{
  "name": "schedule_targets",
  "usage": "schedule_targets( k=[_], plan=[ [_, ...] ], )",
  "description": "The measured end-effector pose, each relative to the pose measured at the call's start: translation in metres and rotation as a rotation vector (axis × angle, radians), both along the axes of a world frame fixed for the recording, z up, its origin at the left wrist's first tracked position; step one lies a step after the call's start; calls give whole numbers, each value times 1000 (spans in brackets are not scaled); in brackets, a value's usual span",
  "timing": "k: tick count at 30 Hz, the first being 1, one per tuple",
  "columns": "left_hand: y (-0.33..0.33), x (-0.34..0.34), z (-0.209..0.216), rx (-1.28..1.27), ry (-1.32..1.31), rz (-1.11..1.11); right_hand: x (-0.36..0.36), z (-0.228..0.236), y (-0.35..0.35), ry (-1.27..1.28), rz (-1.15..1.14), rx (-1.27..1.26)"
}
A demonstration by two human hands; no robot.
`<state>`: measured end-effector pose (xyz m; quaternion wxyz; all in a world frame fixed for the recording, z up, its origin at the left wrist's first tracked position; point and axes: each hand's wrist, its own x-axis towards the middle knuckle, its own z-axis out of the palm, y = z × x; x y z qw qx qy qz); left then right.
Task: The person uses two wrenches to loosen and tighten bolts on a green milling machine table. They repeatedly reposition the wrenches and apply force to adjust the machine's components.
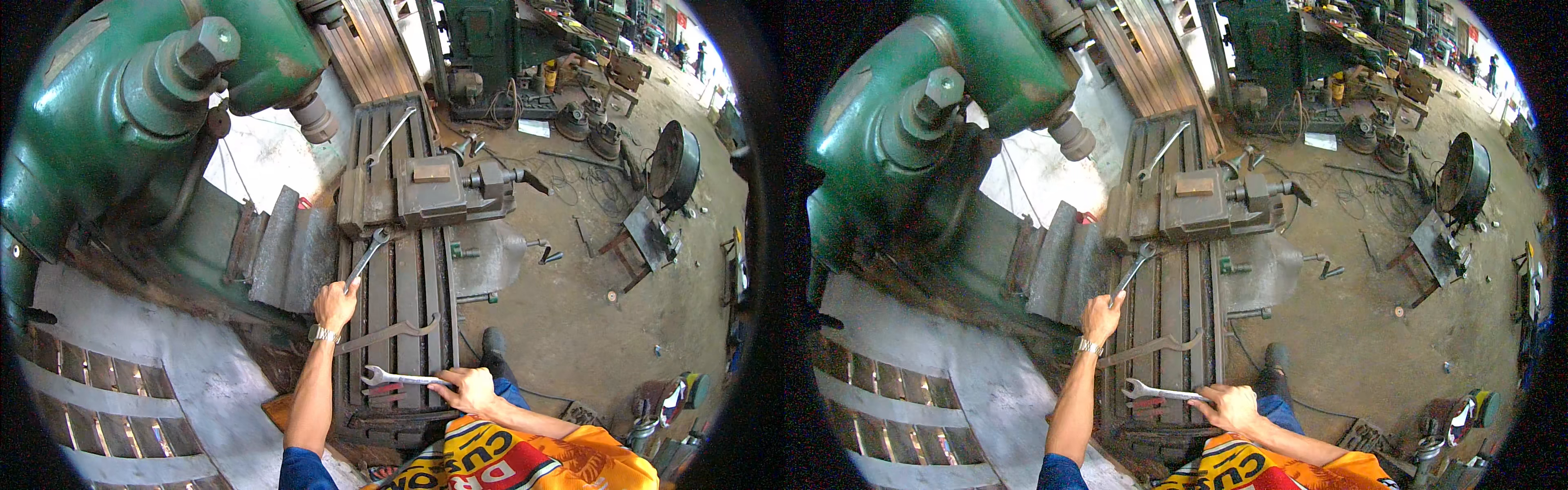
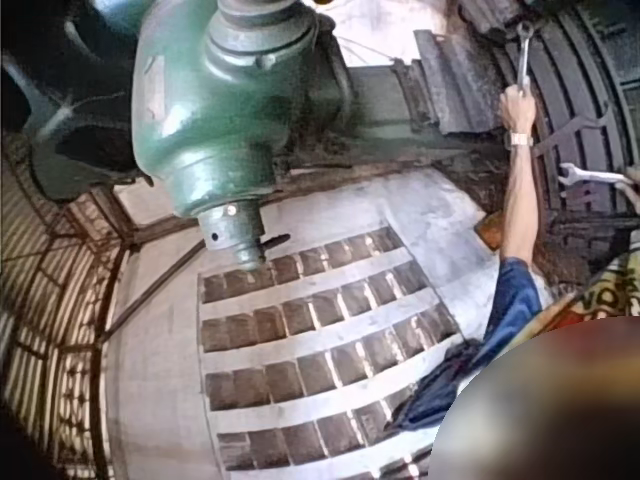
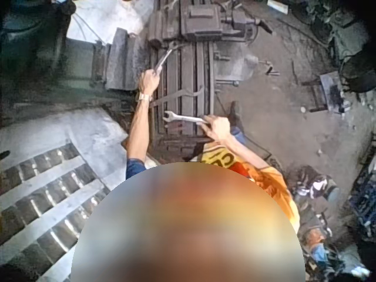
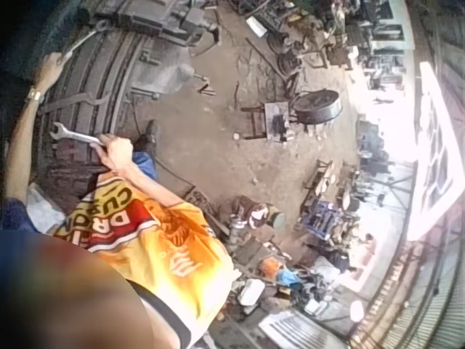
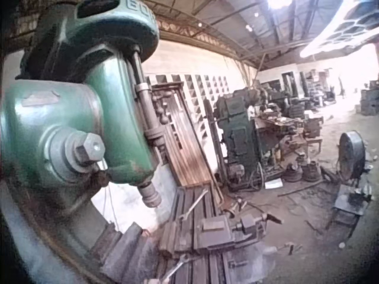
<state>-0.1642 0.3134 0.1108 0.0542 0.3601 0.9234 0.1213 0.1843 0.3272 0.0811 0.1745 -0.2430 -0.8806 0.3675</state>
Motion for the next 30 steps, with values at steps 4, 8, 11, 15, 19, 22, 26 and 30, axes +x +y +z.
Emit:
schedule_targets(
  k=[4, 8, 11, 15, 19, 22, 26, 30],
  plan=[
    [1, -17, 7, 43, 167, -85, -1, 1, -3, -1, -23, 16],
    [5, -24, 13, -46, 133, -88, -3, 2, -9, 24, -69, 43],
    [6, -20, 9, 0, 161, -98, -5, 1, -9, 21, -77, 74],
    [5, -19, 3, -31, 84, -59, -6, 0, -9, 10, -78, 65],
    [4, -19, 2, -35, 52, -41, -6, 2, -11, -13, -73, 68],
    [5, -16, 2, -2, 83, -49, -7, 3, -11, -7, -95, 73],
    [4, -6, -1, -1, 27, 35, -8, 3, -11, -17, -107, 93],
    [5, -1, 2, -30, 15, 47, -7, 3, -9, -17, -97, 55]
  ],
)
